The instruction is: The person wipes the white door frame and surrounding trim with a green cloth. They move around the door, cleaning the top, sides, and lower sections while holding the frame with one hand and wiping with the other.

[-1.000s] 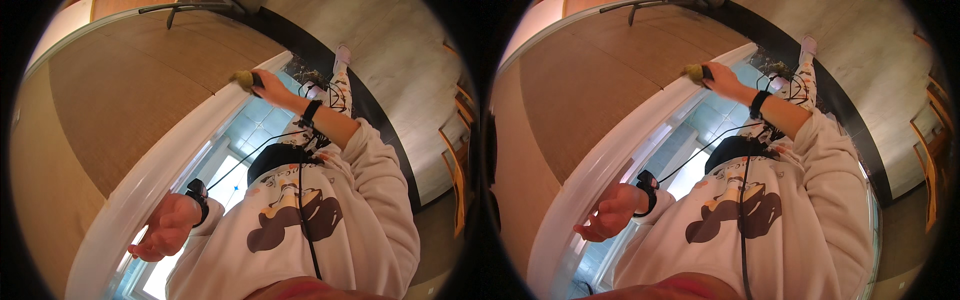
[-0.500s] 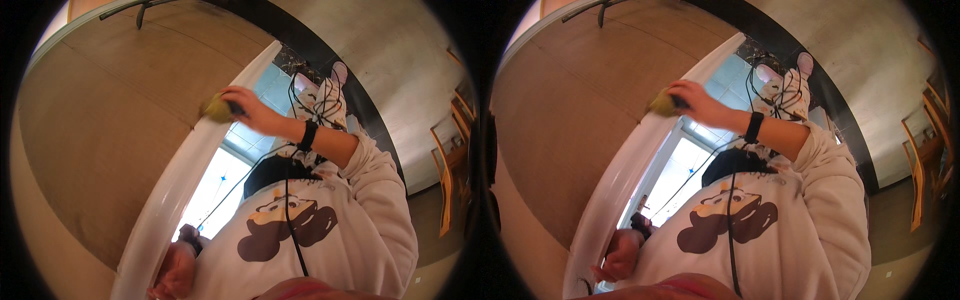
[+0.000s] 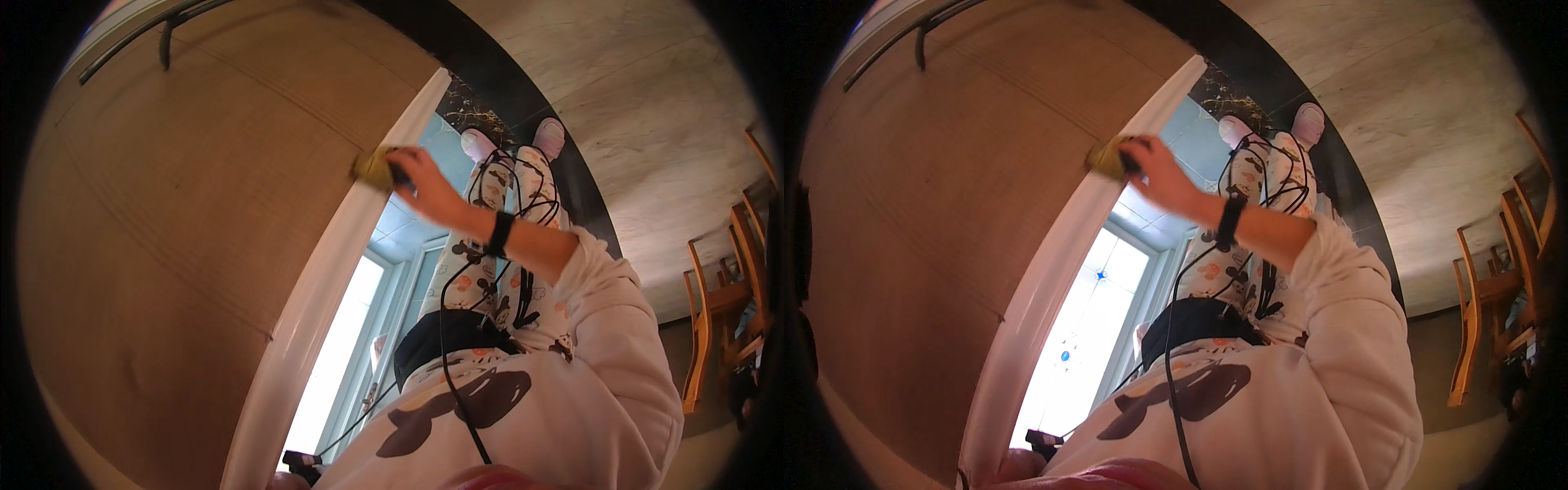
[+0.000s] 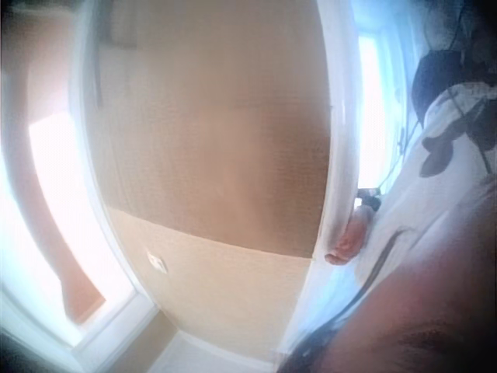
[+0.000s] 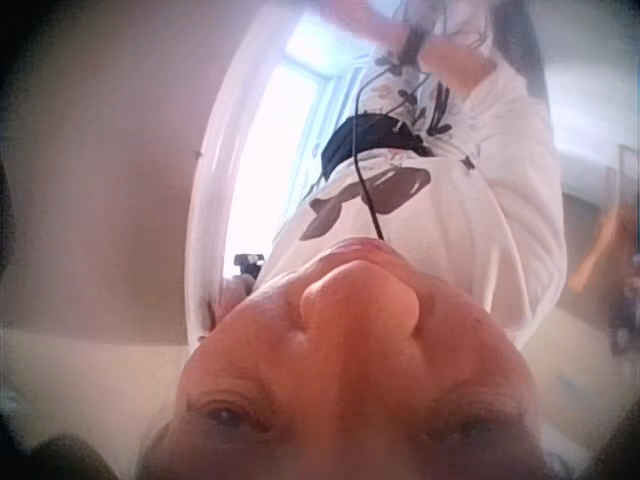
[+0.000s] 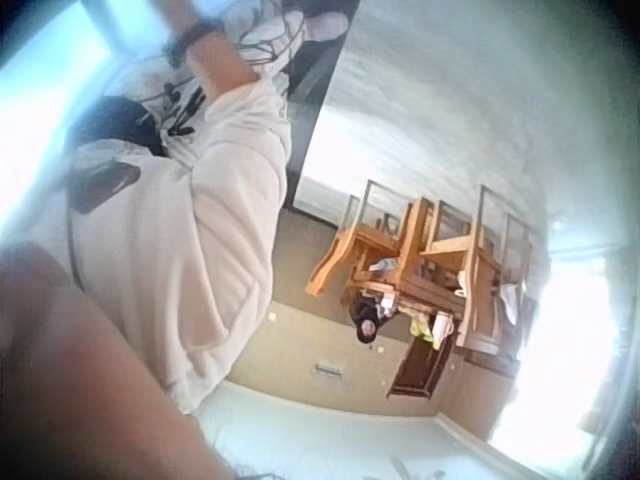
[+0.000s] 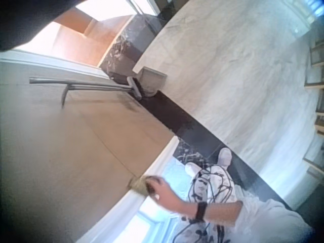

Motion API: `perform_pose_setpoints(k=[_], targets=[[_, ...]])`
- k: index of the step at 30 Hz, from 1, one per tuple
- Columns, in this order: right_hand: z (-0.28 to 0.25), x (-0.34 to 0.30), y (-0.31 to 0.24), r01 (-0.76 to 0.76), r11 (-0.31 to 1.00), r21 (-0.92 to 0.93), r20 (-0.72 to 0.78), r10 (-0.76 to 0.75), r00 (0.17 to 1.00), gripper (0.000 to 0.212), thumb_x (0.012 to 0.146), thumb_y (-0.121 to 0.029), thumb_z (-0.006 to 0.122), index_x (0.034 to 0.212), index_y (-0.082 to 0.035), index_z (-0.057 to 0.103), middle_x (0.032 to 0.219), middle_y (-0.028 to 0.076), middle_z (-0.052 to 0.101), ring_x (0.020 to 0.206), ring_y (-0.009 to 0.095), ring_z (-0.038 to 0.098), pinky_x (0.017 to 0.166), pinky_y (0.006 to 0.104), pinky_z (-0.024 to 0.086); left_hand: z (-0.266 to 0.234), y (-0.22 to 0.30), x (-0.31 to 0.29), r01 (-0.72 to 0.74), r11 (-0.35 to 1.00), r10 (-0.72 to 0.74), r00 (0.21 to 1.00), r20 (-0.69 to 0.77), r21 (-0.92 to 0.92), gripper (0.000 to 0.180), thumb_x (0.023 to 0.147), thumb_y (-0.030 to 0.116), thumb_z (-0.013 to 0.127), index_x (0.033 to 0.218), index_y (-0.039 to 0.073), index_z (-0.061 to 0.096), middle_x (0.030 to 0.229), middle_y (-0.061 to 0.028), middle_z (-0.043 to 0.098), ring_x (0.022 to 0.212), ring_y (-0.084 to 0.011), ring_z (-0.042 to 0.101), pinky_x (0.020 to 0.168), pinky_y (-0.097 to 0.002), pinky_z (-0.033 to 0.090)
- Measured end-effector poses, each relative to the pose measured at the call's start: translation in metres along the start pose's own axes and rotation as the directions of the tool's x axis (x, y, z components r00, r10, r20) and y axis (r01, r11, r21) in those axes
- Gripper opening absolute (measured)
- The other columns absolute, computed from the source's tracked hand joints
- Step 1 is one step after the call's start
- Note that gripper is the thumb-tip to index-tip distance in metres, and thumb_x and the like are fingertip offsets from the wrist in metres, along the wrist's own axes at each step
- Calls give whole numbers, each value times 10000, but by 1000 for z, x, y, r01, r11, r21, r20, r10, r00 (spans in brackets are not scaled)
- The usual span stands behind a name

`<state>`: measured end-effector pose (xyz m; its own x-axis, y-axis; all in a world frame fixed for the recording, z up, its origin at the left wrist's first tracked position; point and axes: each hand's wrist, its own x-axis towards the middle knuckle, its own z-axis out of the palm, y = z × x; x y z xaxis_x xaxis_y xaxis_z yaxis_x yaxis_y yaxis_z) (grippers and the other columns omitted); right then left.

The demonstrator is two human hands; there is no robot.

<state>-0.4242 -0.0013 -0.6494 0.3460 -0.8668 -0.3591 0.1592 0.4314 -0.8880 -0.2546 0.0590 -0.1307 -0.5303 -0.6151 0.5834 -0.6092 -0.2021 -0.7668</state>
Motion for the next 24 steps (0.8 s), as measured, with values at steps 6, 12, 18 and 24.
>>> perform_pose_setpoints(k=[6, 12, 18, 24], targets=[[-32, 25, 27, -82, 986, -146, 24, 87, 996, 563, 802, 36, 716, 1329, -85, 558, 1370, 195, 494, 1294, 406, 501, 1096, 423, 457, 6, 7, 22, -179, 983, 176, 983, 58, 37, 271, 1065, 266, 505, 1105, 19, 610, 1272, -204, 573, 1211, -348, 531, 1046, -523, 383], [-88, 91, 142, -222, 940, -261, 36, 239, 970, 561, 826, -5, 578, 1372, -122, 531, 1279, 276, 529, 1216, 450, 527, 1063, 437, 460, 11, 29, 42, -301, 945, 286, 951, 120, 130, 274, 1071, 266, 499, 1083, 15, 605, 1233, -203, 575, 1176, -354, 536, 1014, -528, 393], [-109, 130, 207, -377, 878, -296, -26, 387, 922, 539, 860, -24, 578, 1387, -124, 524, 1245, 302, 573, 1179, 468, 554, 1023, 467, 479, 12, 47, 52, -373, 910, 344, 922, 176, 178, 279, 1077, 267, 494, 1062, 10, 600, 1193, -203, 578, 1141, -359, 541, 982, -532, 404], [-93, 99, 127, -353, 876, -328, 32, 384, 923, 544, 867, -86, 624, 1397, -121, 507, 1241, 278, 576, 1151, 460, 582, 999, 480, 494, 18, 40, 51, -406, 896, 369, 906, 206, 179, 287, 1084, 268, 488, 1040, 6, 595, 1154, -202, 580, 1106, -364, 547, 949, -537, 414]])
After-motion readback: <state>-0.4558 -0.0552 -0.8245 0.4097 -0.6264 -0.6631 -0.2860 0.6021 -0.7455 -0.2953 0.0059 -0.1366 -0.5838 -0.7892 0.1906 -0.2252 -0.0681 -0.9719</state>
